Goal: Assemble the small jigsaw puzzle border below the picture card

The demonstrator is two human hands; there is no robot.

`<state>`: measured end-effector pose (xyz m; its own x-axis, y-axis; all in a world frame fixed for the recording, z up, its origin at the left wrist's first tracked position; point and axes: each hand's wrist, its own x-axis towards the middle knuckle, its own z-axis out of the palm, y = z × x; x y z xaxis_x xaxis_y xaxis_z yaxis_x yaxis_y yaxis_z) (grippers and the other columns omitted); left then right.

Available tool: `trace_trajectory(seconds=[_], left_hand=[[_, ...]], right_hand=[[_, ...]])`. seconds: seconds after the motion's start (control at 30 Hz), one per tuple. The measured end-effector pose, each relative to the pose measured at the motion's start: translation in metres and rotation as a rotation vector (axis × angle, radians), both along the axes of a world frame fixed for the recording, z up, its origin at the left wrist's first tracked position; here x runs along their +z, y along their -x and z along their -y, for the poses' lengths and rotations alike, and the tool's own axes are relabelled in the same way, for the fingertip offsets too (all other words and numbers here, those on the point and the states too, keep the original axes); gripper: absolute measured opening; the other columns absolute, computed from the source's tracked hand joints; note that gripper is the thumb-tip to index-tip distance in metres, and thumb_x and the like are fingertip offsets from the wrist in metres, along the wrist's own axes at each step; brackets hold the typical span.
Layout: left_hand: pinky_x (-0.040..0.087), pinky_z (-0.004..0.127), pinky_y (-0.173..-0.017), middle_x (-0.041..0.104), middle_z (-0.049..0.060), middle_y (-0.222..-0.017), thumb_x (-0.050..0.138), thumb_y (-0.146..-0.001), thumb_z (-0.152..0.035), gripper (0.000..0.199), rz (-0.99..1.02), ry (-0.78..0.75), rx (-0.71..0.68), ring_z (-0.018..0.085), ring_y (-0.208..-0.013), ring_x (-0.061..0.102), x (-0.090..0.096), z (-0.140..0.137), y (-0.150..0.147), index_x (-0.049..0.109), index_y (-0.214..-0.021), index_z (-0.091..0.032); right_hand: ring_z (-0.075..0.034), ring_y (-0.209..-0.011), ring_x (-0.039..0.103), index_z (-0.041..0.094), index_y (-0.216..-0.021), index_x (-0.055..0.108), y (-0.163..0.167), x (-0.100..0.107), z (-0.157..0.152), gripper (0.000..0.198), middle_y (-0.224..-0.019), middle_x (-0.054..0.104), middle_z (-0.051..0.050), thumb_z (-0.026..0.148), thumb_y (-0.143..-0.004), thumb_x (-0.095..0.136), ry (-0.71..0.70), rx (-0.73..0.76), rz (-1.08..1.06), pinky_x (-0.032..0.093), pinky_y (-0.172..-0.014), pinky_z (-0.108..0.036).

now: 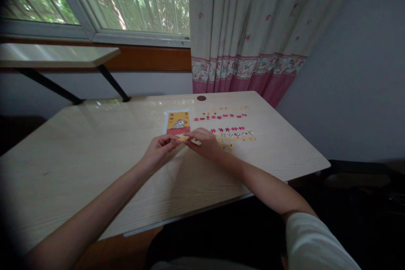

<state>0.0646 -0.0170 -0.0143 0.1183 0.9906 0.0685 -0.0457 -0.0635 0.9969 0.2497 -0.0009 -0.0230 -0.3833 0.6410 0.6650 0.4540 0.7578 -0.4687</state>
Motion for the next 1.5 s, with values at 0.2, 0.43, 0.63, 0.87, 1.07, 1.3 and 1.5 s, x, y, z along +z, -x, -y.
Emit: trace_trajectory(seconds=[0.2, 0.43, 0.63, 0.87, 1.07, 1.3, 1.5], left_hand=[[0.043, 0.026, -0.059, 0.065, 0.000, -0.062, 0.077, -0.057, -0.035, 0.021, -0.010, -0.012, -0.005, 0.013, -0.058, 0.054, -0.003, -0.002, 0.001, 0.067, -0.062, -0.016], [0.046, 0.026, -0.059, 0.067, 0.002, -0.065, 0.077, -0.061, -0.034, 0.019, -0.024, -0.055, -0.038, 0.014, -0.060, 0.057, -0.002, 0.000, 0.002, 0.069, -0.064, -0.017], [0.045, 0.025, -0.055, 0.067, 0.003, -0.063, 0.078, -0.061, -0.036, 0.021, -0.054, -0.081, -0.022, 0.015, -0.059, 0.058, -0.001, 0.000, 0.002, 0.070, -0.063, -0.017], [0.047, 0.026, -0.058, 0.067, 0.003, -0.063, 0.078, -0.060, -0.039, 0.023, -0.094, -0.082, -0.019, 0.016, -0.061, 0.059, -0.002, 0.000, 0.003, 0.070, -0.063, -0.017], [0.049, 0.028, -0.064, 0.071, 0.005, -0.073, 0.079, -0.060, -0.038, 0.024, -0.074, -0.068, -0.011, 0.017, -0.068, 0.062, -0.001, -0.001, 0.007, 0.072, -0.069, -0.017], [0.042, 0.023, -0.057, 0.068, 0.003, -0.065, 0.077, -0.058, -0.038, 0.025, -0.139, -0.043, 0.118, 0.013, -0.059, 0.056, -0.002, -0.012, 0.027, 0.071, -0.067, -0.016], [0.039, 0.023, -0.054, 0.065, 0.002, -0.062, 0.072, -0.063, -0.040, 0.027, -0.241, -0.073, 0.182, 0.012, -0.056, 0.053, -0.009, -0.022, 0.041, 0.071, -0.073, -0.014]], right_hand=[[-0.015, -0.074, 0.061, 0.023, -0.098, 0.069, -0.001, -0.002, -0.002, 0.022, -0.081, 0.069, -0.005, 0.038, -0.084, 0.061, -0.036, -0.021, 0.009, 0.049, -0.072, -0.028], [-0.015, -0.076, 0.061, 0.023, -0.098, 0.070, -0.003, -0.002, -0.003, 0.022, -0.081, 0.069, -0.005, 0.037, -0.086, 0.060, -0.080, -0.020, 0.010, 0.049, -0.072, -0.027], [-0.015, -0.076, 0.061, 0.024, -0.096, 0.071, -0.004, -0.001, -0.002, 0.023, -0.081, 0.068, -0.005, 0.041, -0.086, 0.059, -0.008, -0.048, 0.041, 0.049, -0.073, -0.029], [-0.015, -0.073, 0.060, 0.023, -0.093, 0.071, -0.004, 0.000, 0.000, 0.025, -0.079, 0.069, -0.005, 0.044, -0.085, 0.059, -0.025, -0.057, 0.018, 0.049, -0.070, -0.028], [-0.013, -0.068, 0.059, 0.023, -0.095, 0.070, -0.010, 0.001, -0.004, 0.027, -0.080, 0.069, -0.005, 0.043, -0.088, 0.055, -0.078, -0.047, -0.029, 0.048, -0.065, -0.027], [-0.013, -0.068, 0.059, 0.023, -0.097, 0.069, -0.019, 0.005, -0.005, 0.019, -0.080, 0.068, -0.004, 0.036, -0.086, 0.060, -0.140, -0.040, -0.102, 0.049, -0.064, -0.026], [-0.012, -0.065, 0.058, 0.023, -0.094, 0.069, -0.019, 0.004, -0.005, 0.021, -0.076, 0.067, -0.003, 0.040, -0.085, 0.060, -0.143, -0.063, -0.083, 0.049, -0.063, -0.026]])
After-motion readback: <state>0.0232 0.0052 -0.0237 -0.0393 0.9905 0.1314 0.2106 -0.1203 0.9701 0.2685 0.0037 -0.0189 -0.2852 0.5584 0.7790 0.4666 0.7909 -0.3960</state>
